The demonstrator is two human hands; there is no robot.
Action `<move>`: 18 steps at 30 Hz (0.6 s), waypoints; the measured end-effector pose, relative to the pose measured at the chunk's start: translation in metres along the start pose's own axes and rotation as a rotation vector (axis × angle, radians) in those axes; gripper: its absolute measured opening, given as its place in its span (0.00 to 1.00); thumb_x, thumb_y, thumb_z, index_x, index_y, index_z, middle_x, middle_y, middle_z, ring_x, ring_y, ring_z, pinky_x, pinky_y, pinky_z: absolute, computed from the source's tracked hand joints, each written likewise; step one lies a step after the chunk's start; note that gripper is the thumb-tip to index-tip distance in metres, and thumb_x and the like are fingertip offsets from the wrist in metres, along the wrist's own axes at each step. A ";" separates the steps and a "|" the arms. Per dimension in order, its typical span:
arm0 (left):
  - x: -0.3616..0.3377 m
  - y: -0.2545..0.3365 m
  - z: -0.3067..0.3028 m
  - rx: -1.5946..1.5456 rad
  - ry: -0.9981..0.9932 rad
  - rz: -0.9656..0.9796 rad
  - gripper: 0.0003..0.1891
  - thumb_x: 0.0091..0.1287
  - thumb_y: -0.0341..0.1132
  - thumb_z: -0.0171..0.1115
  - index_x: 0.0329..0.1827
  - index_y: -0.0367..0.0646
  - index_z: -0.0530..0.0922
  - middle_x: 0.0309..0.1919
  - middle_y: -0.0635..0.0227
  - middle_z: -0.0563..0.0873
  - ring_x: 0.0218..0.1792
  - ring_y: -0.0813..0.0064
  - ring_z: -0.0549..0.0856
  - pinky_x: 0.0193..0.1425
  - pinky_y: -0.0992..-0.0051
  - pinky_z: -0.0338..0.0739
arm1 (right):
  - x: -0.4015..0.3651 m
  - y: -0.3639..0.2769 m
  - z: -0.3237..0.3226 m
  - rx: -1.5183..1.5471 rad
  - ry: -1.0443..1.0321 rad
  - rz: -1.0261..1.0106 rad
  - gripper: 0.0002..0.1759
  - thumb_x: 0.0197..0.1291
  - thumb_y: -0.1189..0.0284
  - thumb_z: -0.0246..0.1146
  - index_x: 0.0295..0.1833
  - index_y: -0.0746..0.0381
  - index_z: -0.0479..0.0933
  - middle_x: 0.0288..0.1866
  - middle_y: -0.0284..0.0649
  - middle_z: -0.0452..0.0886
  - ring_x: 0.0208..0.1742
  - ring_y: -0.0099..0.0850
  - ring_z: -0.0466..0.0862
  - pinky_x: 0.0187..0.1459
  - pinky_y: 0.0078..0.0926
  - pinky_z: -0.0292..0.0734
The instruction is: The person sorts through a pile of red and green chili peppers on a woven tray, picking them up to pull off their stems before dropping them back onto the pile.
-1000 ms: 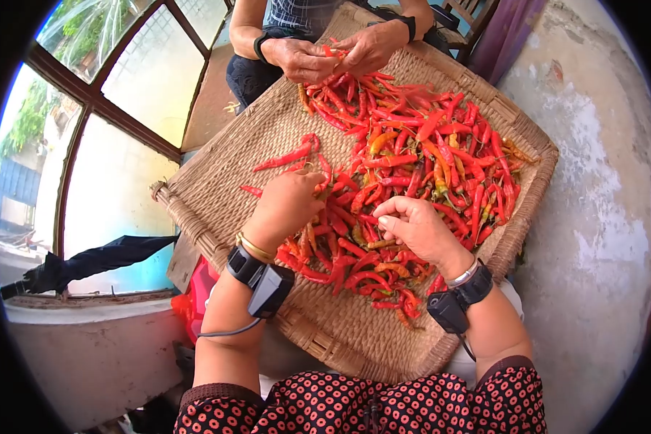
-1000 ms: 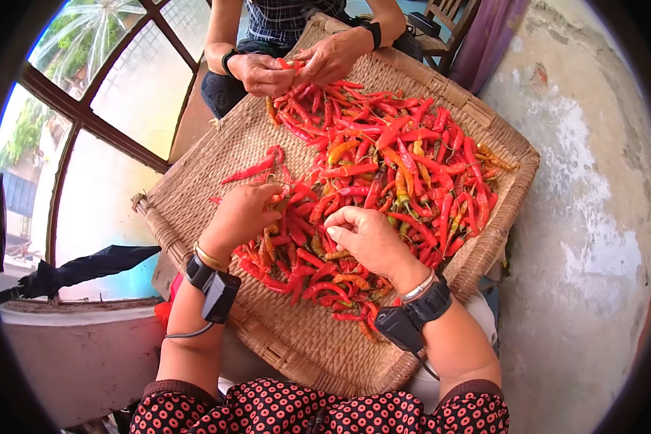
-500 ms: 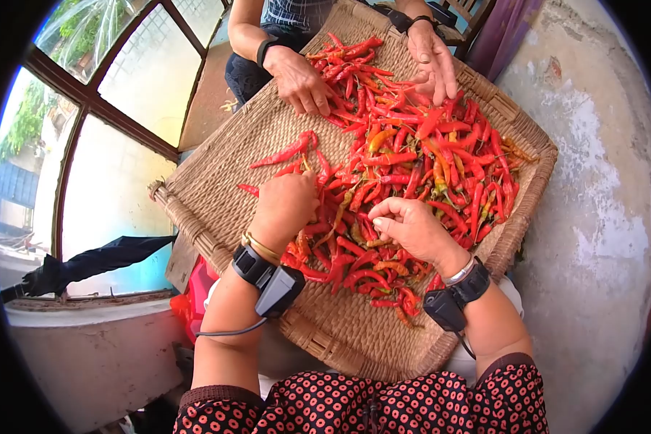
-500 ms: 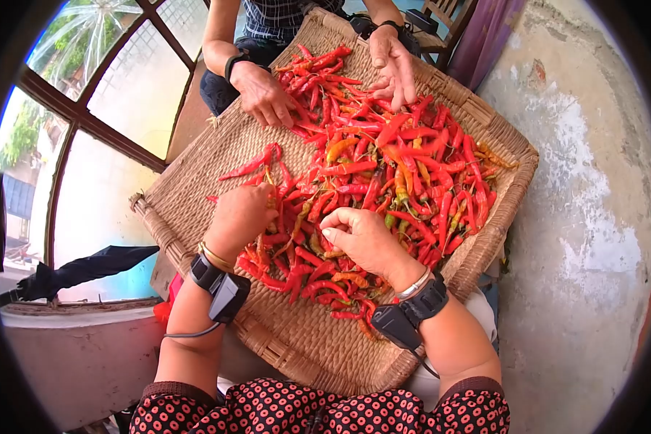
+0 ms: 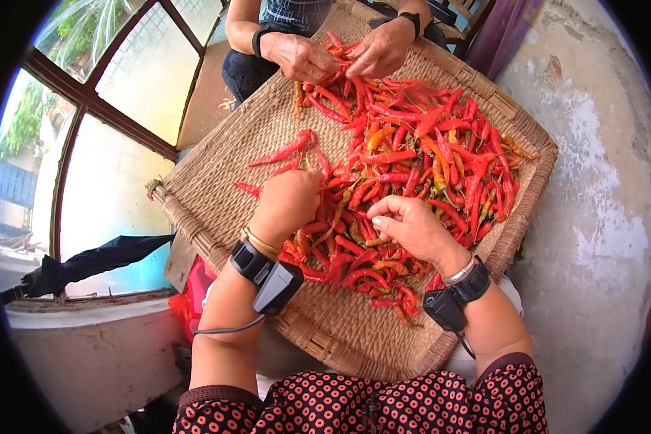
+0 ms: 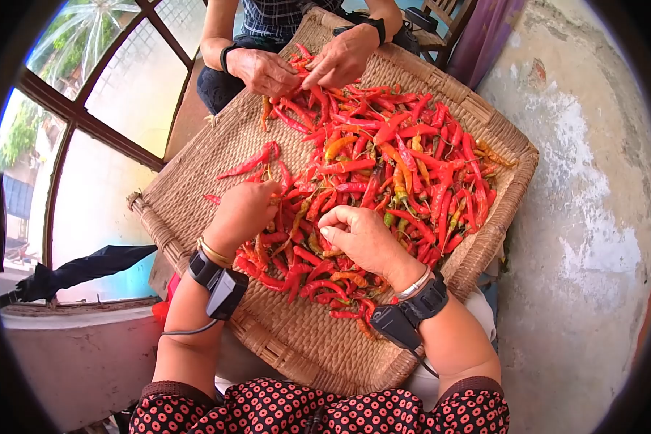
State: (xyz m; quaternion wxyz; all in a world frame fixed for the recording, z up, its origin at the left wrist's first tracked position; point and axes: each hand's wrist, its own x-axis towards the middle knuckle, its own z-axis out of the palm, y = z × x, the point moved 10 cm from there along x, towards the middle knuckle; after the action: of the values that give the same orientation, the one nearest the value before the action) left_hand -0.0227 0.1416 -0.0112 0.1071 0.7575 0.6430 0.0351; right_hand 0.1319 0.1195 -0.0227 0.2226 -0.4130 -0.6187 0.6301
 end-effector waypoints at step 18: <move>-0.001 0.033 -0.002 -0.160 -0.049 0.066 0.15 0.53 0.45 0.65 0.30 0.40 0.79 0.24 0.59 0.82 0.29 0.58 0.82 0.33 0.62 0.76 | 0.003 0.004 -0.002 -0.037 0.010 0.002 0.09 0.58 0.73 0.59 0.40 0.68 0.77 0.28 0.32 0.78 0.30 0.18 0.77 0.33 0.20 0.74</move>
State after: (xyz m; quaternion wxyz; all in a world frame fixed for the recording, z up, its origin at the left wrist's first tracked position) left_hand 0.0089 0.1362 -0.0023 0.1818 0.7679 0.6100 0.0713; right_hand 0.1327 0.1220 -0.0274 0.2175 -0.4210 -0.6288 0.6165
